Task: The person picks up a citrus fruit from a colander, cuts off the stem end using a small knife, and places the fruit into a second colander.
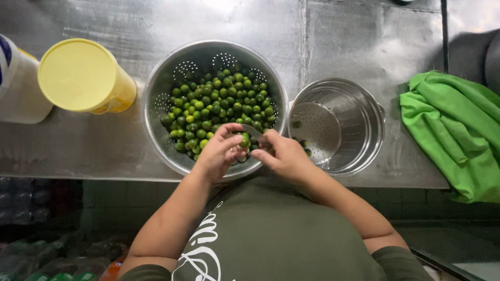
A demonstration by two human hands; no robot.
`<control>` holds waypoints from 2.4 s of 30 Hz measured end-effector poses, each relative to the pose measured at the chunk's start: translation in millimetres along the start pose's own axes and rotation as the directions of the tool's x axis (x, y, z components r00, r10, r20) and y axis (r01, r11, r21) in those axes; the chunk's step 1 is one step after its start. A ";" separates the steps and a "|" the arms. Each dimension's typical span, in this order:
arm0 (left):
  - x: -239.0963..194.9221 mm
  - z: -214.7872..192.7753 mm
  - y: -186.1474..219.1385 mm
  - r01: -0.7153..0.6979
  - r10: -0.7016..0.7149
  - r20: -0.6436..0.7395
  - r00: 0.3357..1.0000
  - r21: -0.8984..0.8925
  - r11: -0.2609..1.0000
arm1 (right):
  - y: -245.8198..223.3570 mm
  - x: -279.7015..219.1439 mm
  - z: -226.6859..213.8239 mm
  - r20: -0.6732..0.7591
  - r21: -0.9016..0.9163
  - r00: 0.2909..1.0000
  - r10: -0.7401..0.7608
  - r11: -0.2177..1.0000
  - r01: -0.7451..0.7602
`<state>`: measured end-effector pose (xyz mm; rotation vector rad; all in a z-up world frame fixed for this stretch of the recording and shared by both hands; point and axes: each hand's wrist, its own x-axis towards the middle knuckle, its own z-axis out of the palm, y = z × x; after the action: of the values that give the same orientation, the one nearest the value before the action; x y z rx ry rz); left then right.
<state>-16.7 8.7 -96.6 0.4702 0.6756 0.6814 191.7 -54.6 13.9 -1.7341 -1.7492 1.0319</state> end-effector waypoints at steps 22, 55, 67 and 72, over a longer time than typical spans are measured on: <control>-24.4 13.6 10.1 -0.113 0.090 0.169 0.982 0.131 0.985 | -20.7 -0.7 -3.5 0.113 0.060 0.993 -0.041 0.998 0.034; 35.9 134.3 -15.8 -0.695 0.375 0.652 0.659 0.718 -0.028 | 83.0 -41.2 -75.7 -0.360 0.409 0.875 0.323 0.898 -0.164; 51.0 120.0 -7.3 -0.662 0.517 0.697 0.497 0.690 -0.294 | 103.7 -54.1 -69.2 -0.303 0.462 0.885 0.352 0.867 -0.187; 52.1 26.4 27.9 -0.189 0.466 0.410 0.784 0.873 -0.450 | 93.1 -45.3 -61.3 -0.246 0.405 0.903 0.353 0.884 -0.235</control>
<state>20.5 59.8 -83.0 2.5164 1.2377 0.5951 301.9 -95.2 -12.8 -1.8309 -1.0355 1.0557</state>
